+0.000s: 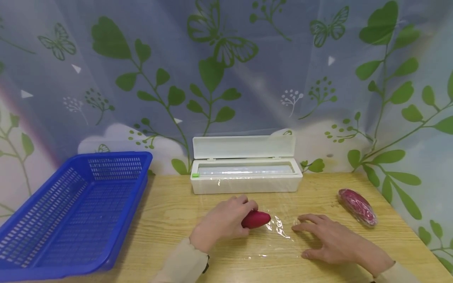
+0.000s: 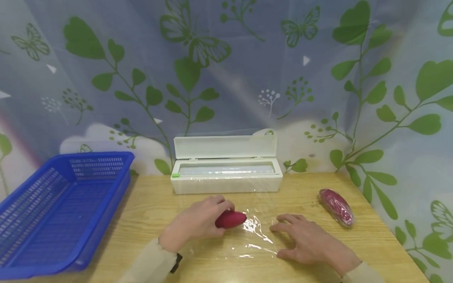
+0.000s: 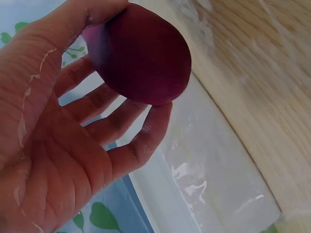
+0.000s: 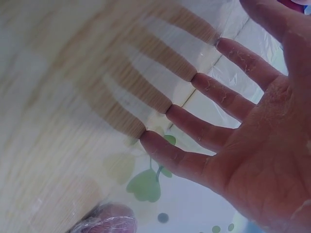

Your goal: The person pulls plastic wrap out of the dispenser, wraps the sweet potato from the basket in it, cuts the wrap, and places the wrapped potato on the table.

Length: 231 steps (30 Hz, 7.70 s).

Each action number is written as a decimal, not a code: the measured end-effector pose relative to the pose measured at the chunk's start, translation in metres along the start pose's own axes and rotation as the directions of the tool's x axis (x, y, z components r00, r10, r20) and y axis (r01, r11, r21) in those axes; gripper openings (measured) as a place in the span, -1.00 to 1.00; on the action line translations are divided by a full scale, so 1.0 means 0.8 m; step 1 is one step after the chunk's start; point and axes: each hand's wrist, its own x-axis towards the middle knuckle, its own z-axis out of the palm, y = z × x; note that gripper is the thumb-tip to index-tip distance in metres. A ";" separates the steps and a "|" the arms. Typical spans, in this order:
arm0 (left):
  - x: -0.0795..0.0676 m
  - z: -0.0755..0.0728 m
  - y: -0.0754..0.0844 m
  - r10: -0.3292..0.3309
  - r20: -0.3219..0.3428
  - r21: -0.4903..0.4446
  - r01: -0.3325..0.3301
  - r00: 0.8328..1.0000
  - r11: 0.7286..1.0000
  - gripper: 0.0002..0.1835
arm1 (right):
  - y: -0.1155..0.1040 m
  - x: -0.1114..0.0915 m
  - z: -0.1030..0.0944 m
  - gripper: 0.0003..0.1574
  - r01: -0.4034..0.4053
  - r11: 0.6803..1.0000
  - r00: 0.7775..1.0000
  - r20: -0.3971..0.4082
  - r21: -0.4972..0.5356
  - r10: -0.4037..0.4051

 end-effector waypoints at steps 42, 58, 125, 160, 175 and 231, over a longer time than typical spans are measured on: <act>-0.064 -0.036 -0.004 -0.014 0.107 -0.077 0.023 0.994 0.997 -0.86 | -0.015 -0.026 0.001 -0.71 0.153 0.985 0.983 -0.093 -0.079 -0.160; -0.132 -0.011 -0.038 -0.087 0.176 -0.114 0.108 0.980 0.988 -0.77 | -0.007 -0.024 0.019 -0.69 0.280 0.952 0.918 -0.254 -0.125 -0.304; -0.090 -0.015 -0.098 -0.275 0.026 -0.342 0.267 0.961 0.901 -0.90 | 0.004 0.035 -0.007 -0.81 0.005 0.999 0.979 -0.204 0.044 0.004; -0.073 -0.008 -0.102 -0.343 0.092 -0.260 0.355 0.935 0.898 -0.85 | -0.096 0.059 0.020 -0.51 0.284 0.906 0.854 -0.348 -0.313 -0.388; -0.071 -0.016 -0.109 -0.352 0.057 -0.275 0.354 0.934 0.894 -0.90 | -0.098 0.104 0.011 -0.36 0.021 0.960 0.956 -0.275 -0.280 -0.101; 0.006 0.011 -0.045 -0.137 0.053 -0.265 0.146 0.989 0.953 -0.63 | -0.065 0.153 -0.010 -0.55 0.110 0.990 0.975 -0.186 -0.089 -0.125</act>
